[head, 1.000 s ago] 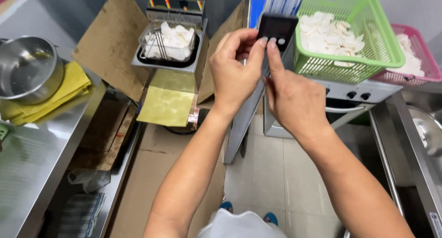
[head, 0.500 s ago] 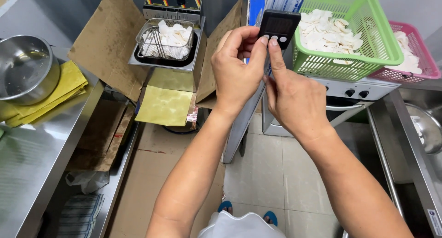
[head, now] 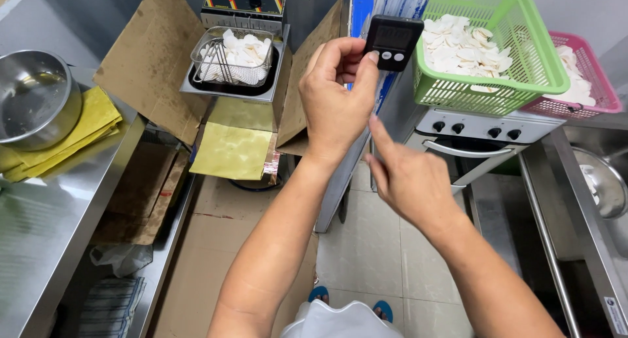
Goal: Separating thin white food slices from a bulk container into a smaller basket and adjusting a digital timer near a fryer.
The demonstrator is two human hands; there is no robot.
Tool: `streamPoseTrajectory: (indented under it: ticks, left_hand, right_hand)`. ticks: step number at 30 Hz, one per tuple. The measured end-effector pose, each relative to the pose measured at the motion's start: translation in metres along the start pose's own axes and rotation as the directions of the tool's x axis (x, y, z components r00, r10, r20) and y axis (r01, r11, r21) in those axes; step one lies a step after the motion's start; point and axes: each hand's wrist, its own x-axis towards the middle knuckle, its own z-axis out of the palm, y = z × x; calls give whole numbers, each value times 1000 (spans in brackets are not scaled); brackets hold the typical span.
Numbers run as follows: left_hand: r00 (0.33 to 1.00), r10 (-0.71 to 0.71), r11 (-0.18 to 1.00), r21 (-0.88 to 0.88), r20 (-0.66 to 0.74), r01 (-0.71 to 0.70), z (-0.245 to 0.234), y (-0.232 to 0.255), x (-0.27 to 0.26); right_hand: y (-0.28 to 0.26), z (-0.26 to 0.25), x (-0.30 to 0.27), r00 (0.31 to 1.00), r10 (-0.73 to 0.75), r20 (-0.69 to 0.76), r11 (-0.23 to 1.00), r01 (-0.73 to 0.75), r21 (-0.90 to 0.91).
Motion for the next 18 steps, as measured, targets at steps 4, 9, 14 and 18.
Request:
streamPoseTrajectory:
  ticks: [4, 9, 14, 18]
  left_hand:
    - [1000, -3, 1000, -18, 30, 4, -3, -1, 0]
    - [1000, 2, 1000, -1, 27, -2, -4, -1, -1]
    - [1000, 13, 1000, 22, 23, -13, -4, 2, -1]
    - [1000, -7, 999, 35, 23, 6, -4, 3, -1]
  right_hand:
    - [14, 35, -42, 985, 3, 172, 995, -21, 101]
    - [32, 72, -104, 587, 252, 769, 870, -485, 85]
    - [73, 166, -234, 391, 319, 863, 772, -636, 3]
    - [96, 238, -362, 153, 355, 922, 672, -728, -137]
